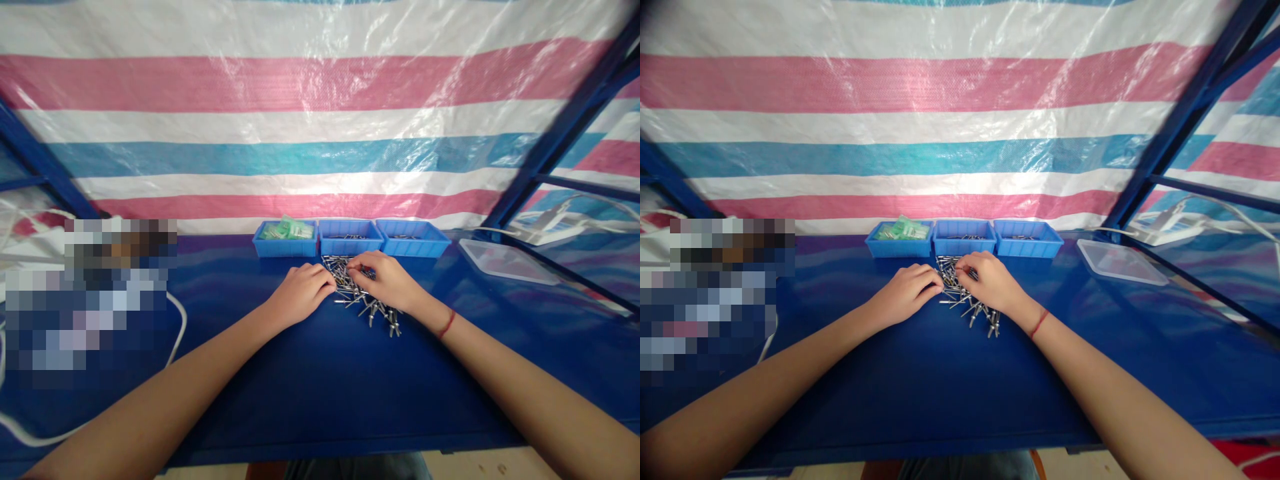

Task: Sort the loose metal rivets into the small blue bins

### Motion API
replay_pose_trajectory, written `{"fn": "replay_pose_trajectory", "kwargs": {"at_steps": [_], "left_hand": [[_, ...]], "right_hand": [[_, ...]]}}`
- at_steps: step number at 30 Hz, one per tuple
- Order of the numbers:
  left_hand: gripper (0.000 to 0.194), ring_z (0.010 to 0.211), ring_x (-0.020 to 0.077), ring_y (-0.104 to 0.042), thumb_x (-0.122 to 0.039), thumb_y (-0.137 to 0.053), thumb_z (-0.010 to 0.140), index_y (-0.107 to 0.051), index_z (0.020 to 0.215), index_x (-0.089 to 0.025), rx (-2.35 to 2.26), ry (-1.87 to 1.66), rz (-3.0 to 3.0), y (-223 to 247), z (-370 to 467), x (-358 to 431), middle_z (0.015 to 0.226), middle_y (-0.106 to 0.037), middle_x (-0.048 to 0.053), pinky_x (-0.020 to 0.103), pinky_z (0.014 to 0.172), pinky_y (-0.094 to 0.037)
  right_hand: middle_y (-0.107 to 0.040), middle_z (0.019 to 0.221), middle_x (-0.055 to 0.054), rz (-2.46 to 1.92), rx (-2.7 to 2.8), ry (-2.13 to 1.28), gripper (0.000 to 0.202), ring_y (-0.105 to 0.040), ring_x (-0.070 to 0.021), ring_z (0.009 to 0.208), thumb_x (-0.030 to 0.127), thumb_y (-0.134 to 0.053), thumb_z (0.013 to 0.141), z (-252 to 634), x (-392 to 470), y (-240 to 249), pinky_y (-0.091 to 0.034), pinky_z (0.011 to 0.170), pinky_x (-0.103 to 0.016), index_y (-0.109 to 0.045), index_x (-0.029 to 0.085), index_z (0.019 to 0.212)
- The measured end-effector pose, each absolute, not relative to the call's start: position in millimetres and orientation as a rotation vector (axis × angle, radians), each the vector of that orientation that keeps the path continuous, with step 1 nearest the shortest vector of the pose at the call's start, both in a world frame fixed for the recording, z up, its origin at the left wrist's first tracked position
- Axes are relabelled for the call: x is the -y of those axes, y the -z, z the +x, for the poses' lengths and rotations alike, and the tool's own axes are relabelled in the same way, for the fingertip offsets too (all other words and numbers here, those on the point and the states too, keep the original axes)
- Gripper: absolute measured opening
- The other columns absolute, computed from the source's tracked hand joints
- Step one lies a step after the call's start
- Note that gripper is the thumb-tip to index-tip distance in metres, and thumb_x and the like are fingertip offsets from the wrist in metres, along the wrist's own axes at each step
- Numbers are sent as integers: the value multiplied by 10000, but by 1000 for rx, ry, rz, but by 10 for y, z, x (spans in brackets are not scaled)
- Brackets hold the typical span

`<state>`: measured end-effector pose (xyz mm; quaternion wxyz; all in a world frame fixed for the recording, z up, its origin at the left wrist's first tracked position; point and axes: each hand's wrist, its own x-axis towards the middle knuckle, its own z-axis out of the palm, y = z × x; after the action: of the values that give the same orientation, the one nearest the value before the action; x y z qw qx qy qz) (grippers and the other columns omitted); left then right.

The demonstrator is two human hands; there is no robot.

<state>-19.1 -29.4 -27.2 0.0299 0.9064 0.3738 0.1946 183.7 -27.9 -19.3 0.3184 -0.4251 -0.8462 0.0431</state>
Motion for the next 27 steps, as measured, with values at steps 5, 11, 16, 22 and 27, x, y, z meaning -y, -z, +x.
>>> {"fn": "replay_pose_trajectory", "kwargs": {"at_steps": [5, 11, 16, 22, 27], "left_hand": [[211, 882, 185, -564, -272, -400, 929, -593, 887, -200, -1192, -677, 2693, 303, -180, 268, 939, -640, 18, 325, 797, -402], [209, 862, 171, -594, -266, -391, 916, -580, 903, -177, -1198, -908, 2389, 319, -178, 223, 896, -644, 40, 290, 785, -440], [218, 847, 167, -600, -272, -384, 910, -582, 887, -183, -1181, -925, 2353, 321, -169, 229, 876, -647, 31, 283, 775, -447], [218, 846, 169, -600, -278, -389, 909, -581, 883, -179, -1179, -918, 2344, 320, -177, 231, 872, -644, 33, 285, 774, -448], [191, 860, 163, -598, -257, -409, 898, -585, 914, -185, -1123, -994, 2324, 330, -176, 233, 902, -647, 31, 295, 808, -451]], "right_hand": [[-696, 851, -49, -1109, 2197, -125, 142, -609, -179, 779, 159, -512, 815, 1845, 261, 203, -444, 765, -343, -651, 178, 792], [-691, 809, -31, -1065, 2037, -370, 78, -613, -151, 726, 186, -593, 762, 1785, 278, 221, -467, 661, -282, -666, 179, 791], [-679, 777, -24, -1031, 1967, -482, 88, -594, -136, 680, 250, -645, 744, 1734, 322, 198, -462, 628, -272, -678, 183, 790], [-684, 791, -28, -1011, 1957, -501, 93, -586, -135, 689, 263, -636, 761, 1726, 341, 173, -456, 640, -280, -686, 189, 788], [-685, 803, -33, -1021, 1946, -493, 96, -582, -132, 686, 256, -624, 769, 1727, 331, 186, -449, 626, -278, -681, 182, 793]]}}
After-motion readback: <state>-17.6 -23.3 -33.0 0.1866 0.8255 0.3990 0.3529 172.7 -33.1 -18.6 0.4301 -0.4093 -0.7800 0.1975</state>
